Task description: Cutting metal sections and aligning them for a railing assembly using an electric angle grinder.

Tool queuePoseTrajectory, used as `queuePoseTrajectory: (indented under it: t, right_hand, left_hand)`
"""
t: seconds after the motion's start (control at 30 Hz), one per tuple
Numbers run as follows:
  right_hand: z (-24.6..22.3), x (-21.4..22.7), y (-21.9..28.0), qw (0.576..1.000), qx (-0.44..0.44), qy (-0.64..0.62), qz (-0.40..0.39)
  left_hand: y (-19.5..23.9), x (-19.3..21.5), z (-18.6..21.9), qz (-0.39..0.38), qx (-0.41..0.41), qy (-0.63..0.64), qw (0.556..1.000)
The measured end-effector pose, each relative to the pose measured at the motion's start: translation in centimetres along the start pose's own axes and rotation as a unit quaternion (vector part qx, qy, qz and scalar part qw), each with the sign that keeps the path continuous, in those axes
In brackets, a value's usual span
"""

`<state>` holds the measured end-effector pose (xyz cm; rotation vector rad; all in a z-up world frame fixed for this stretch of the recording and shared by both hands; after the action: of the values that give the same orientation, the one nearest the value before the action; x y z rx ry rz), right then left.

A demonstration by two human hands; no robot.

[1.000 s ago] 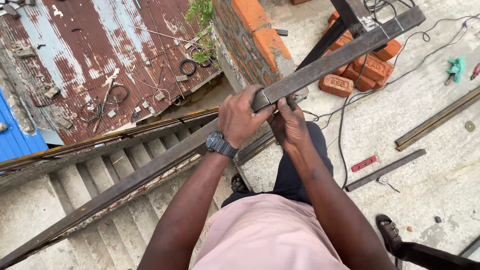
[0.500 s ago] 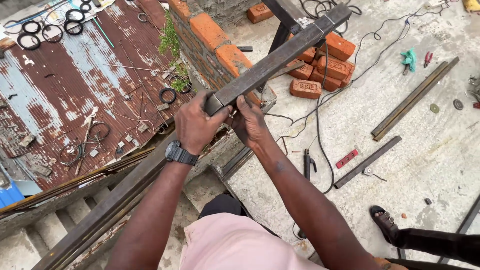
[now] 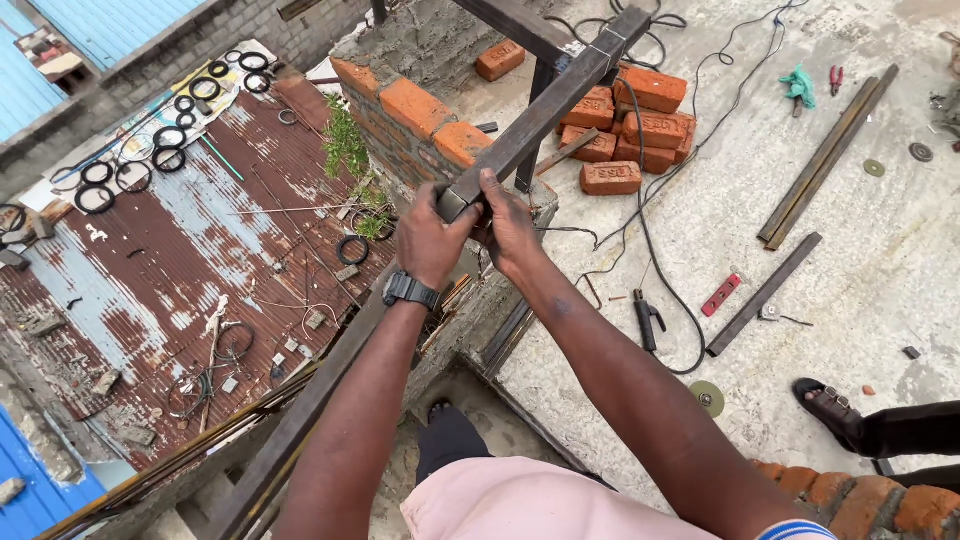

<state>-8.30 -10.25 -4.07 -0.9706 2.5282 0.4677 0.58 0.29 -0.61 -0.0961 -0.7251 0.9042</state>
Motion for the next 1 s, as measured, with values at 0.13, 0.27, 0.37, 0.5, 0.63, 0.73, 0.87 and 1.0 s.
queuePoseTrajectory:
  t: [0.13, 0.27, 0.37, 0.5, 0.63, 0.73, 0.87, 1.0]
  right_hand:
    - [0.1, -0.2, 0.0, 0.998, -0.007, 0.031, 0.053]
    - [0.5, -0.9, 0.5, 0.997, -0.004, 0.016, 0.081]
    - [-0.9, -2.7, 0.4, 0.994, -0.008, 0.033, 0.103]
    - [-0.7, -3.0, 0.3, 0.987, -0.026, 0.071, 0.145]
    - [0.1, -2.0, -0.4, 0.985, -0.014, 0.070, 0.158]
    - [0.6, -0.9, -0.6, 0.976, -0.033, 0.096, 0.190]
    - [-0.7, -2.7, -0.3, 0.973, -0.043, 0.115, 0.196]
    - [0.9, -0.3, -0.6, 0.973, -0.036, 0.127, 0.188]
  left_hand:
    - [-0.3, 1.3, 0.8, -0.054, 0.023, 0.037, 0.998]
    - [-1.6, 2.9, 0.1, -0.105, 0.000, 0.062, 0.993]
    - [-4.3, 4.0, -1.0, -0.160, -0.027, 0.155, 0.974]
    - [-6.5, 2.1, -4.5, -0.259, 0.027, 0.301, 0.917]
    - [-7.6, 1.0, -5.6, -0.316, 0.048, 0.311, 0.895]
    - [-7.6, -0.3, -6.1, -0.321, 0.050, 0.376, 0.868]
    - [-7.4, -0.9, -6.2, -0.333, 0.176, 0.487, 0.788]
    - [-6.5, -1.4, -6.9, -0.318, 0.190, 0.538, 0.758]
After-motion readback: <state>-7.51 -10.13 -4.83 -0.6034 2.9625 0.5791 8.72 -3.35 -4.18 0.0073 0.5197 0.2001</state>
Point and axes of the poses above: each hand's wrist, its own y-axis away from the middle knuckle, its own x-axis out of the back of the hand, z = x × y, the point moved 3 cm from there along -y, towards the middle knuckle
